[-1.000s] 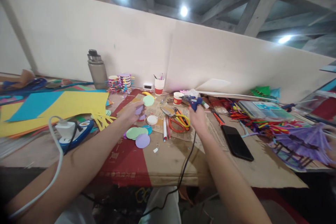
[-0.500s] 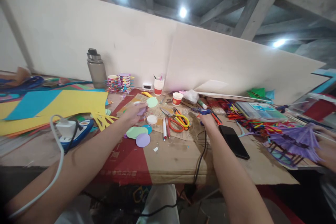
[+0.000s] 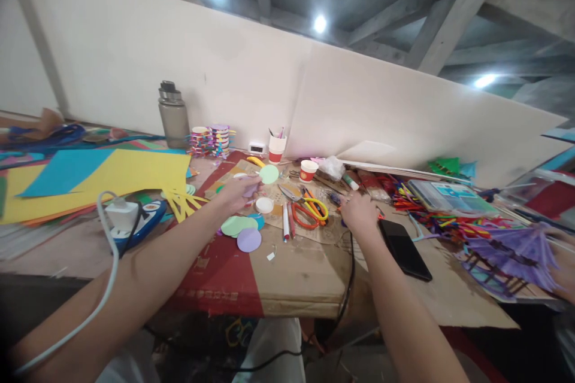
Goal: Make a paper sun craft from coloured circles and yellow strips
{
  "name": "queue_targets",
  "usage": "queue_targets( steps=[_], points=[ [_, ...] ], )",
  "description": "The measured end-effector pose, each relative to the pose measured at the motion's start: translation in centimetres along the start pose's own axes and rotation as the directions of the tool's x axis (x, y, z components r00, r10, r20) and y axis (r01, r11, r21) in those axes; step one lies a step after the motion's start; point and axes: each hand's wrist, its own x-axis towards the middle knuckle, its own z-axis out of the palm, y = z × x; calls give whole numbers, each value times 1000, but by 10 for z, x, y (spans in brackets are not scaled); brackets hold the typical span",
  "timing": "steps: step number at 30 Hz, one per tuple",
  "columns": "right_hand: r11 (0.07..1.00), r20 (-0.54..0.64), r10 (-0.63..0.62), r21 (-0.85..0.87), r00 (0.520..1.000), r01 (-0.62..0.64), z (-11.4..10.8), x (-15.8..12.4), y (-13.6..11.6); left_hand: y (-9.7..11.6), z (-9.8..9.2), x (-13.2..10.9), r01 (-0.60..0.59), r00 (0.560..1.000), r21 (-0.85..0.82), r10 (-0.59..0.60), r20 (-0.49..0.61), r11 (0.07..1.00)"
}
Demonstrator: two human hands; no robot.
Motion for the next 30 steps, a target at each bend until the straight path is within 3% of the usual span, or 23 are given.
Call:
queue_targets(
  steps=[2,5,7,9,13,22,30],
  points=[
    [999,-1,2,50,1000,-2,11,0,-24,0,1,-1,35,997,-37,-32,71,999],
    [967,99,-95,244,990,69,38,4,-61,-1,2,0,115,983,-88,-101,154,989],
    [801,240,-266,594,934,75,56,7,-80,-1,1,0,159,970,-109,-135,200,981],
    [686,297,-367,726,881,40,70,9,-89,-1,1,0,183,963,-120,-154,222,976],
    [643,289,-375,765,881,23,83,8,-89,-3,3,-2,197,958,-96,-170,233,976],
    [602,231,-365,798,902,40,79,0,-95,-6,8,-7,169,950,-42,-152,273,985],
    [525,132,-240,851,962,14,83,5,-89,-8,11,-8,155,957,-88,-128,259,984]
  ],
)
